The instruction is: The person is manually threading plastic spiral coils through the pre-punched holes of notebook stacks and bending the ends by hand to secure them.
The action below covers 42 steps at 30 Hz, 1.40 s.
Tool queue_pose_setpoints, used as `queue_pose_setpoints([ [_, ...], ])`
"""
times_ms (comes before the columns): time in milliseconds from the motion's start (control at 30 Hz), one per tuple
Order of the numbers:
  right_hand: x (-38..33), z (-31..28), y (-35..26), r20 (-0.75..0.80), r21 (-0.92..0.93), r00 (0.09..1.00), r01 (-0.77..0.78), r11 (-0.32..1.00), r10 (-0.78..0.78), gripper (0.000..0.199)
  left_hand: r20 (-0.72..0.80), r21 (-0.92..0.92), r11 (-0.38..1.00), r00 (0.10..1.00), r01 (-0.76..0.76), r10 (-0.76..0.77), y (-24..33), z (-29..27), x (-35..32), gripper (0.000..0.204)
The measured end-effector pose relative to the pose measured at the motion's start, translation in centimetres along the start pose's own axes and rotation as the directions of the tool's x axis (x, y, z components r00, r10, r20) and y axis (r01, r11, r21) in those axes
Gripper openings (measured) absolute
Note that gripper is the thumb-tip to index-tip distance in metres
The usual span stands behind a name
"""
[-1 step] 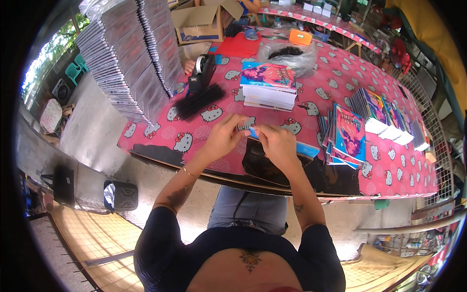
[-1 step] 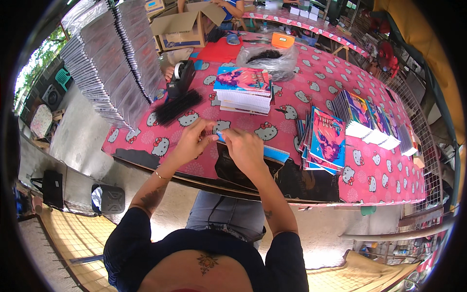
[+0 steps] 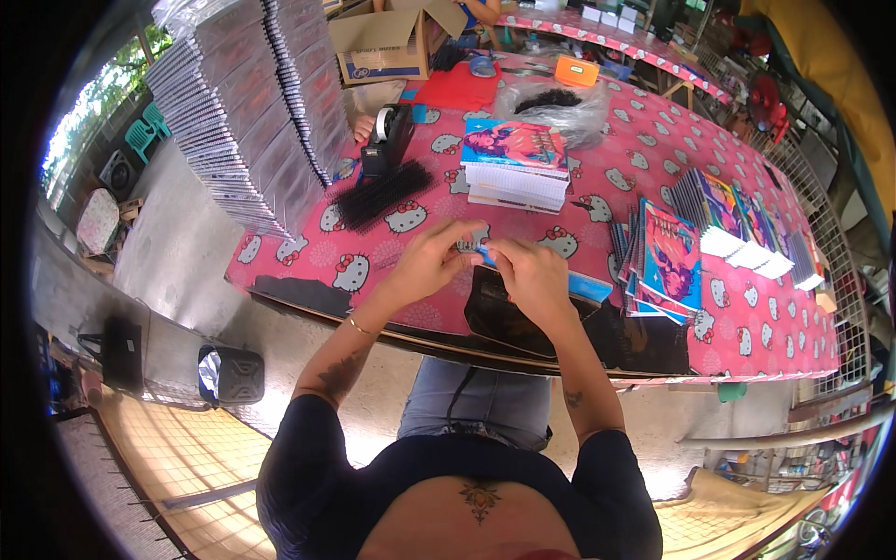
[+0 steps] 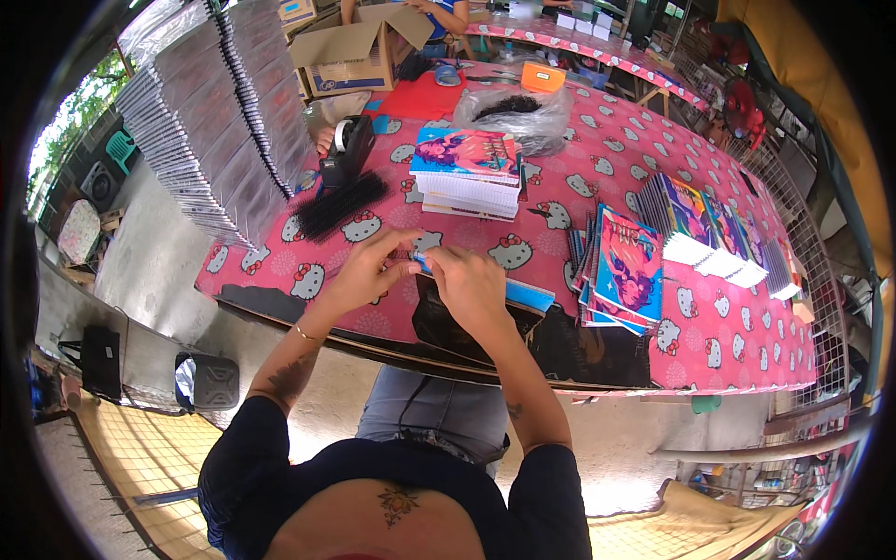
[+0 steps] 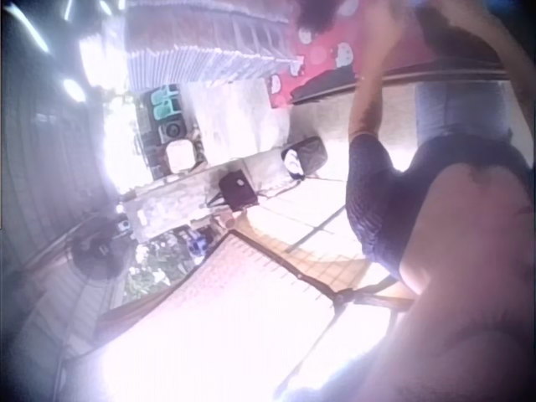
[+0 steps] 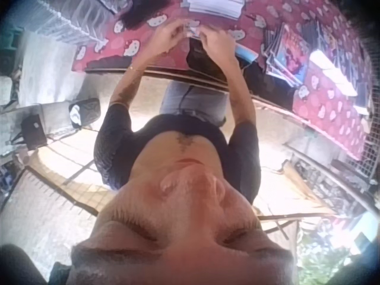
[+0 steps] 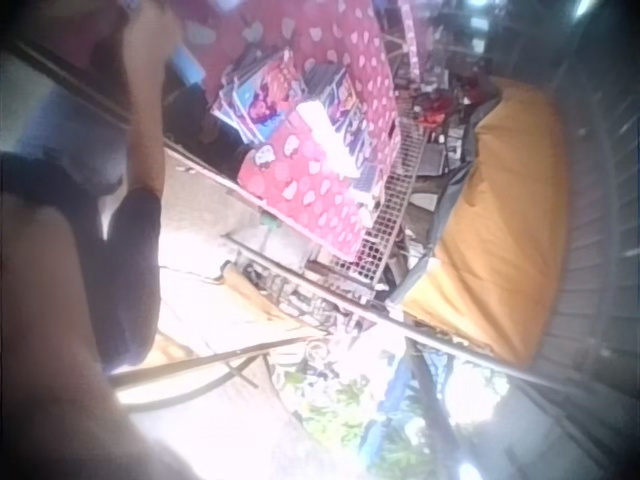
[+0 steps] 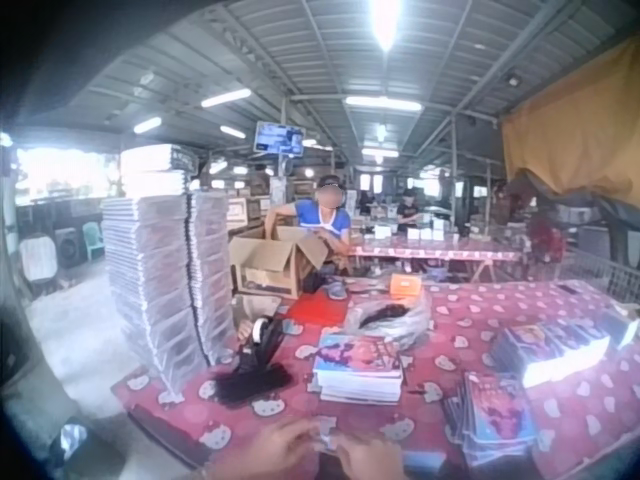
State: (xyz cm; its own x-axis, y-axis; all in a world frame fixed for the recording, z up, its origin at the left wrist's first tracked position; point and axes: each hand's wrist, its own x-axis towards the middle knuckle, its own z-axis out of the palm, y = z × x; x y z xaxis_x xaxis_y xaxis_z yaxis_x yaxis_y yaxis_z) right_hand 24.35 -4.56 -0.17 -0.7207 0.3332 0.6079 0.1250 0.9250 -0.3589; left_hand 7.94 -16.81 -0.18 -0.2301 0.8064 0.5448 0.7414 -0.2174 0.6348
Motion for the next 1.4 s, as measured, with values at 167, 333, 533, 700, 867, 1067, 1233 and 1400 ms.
queue_pose_setpoints([
  [167,-0.1,-1.7,0.1,-0.03,-0.089,0.999,0.031,0.996,-0.034,0.012,0.204,0.169,0.985,0.979,-0.046,0.011,-2.1,-0.5,0.3,0.037],
  [333,-0.5,-2.5,0.7,0.117,-0.069,0.99,-0.077,0.995,0.085,0.013,0.146,0.526,0.824,0.977,-0.209,0.155,-0.7,0.6,0.9,0.058],
  [533,-0.4,-2.2,1.0,0.105,-0.057,0.991,-0.077,0.995,0.083,0.015,0.214,0.73,0.635,0.967,-0.252,0.137,-0.5,5.3,-5.5,0.087],
  [700,-0.3,-3.0,1.3,0.138,-0.042,0.99,-0.034,0.999,0.039,0.016,0.143,0.727,0.662,0.983,-0.181,0.112,-1.2,5.4,-4.5,0.089],
  [867,-2.8,-4.7,1.6,0.054,-0.196,0.998,-0.023,0.98,0.034,0.025,0.146,0.656,0.738,0.986,-0.157,0.08,-0.7,6.7,-5.1,0.091],
  [1067,-3.6,-6.0,2.2,0.137,-0.096,0.987,-0.07,0.993,0.083,0.028,0.316,0.539,0.778,0.934,-0.322,0.167,-0.1,7.3,-6.5,0.091],
  [1233,-3.3,-6.0,2.8,0.223,-0.091,0.968,-0.1,0.991,0.118,0.028,0.133,0.746,0.634,0.978,-0.204,0.158,2.3,5.1,0.9,0.089],
  [1400,-3.0,-6.4,3.1,0.18,-0.074,0.976,-0.112,0.991,0.124,0.027,0.348,0.704,0.633,0.933,-0.322,0.089,4.1,6.2,-1.1,0.085],
])
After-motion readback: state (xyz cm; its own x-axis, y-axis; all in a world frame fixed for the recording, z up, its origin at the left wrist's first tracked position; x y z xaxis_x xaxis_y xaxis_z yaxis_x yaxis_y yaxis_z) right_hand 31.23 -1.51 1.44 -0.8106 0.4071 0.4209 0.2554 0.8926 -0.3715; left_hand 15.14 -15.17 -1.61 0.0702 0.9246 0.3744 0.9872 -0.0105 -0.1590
